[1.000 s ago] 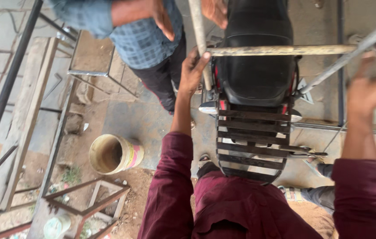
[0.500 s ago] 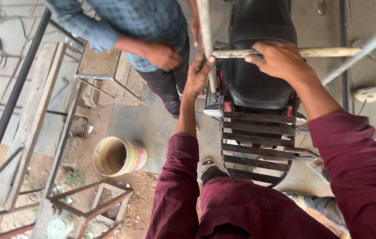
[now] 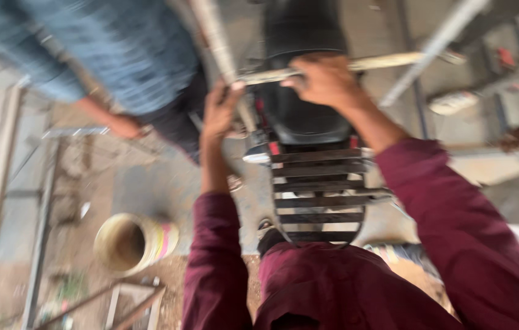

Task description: The person measures a metal frame structure using a tape measure while another person assists by holding the frame. The person then places a blue tarp over the frame and uses a welding torch to weld the frame.

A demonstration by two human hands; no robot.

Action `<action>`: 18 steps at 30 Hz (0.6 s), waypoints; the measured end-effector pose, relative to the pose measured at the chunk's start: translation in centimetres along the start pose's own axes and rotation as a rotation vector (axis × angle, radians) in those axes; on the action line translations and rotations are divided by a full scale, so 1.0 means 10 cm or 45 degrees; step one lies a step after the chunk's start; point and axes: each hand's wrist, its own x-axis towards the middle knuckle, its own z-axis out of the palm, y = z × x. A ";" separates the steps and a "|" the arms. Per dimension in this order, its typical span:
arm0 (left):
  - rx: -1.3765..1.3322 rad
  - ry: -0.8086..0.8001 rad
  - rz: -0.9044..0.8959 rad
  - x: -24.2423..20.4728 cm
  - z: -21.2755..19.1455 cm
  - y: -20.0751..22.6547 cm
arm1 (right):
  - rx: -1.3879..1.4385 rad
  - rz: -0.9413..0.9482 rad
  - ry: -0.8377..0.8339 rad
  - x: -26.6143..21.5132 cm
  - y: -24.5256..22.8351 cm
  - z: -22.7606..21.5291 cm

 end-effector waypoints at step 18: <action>-0.301 -0.156 0.211 0.01 -0.02 0.05 | -0.067 -0.179 0.279 0.01 0.04 0.16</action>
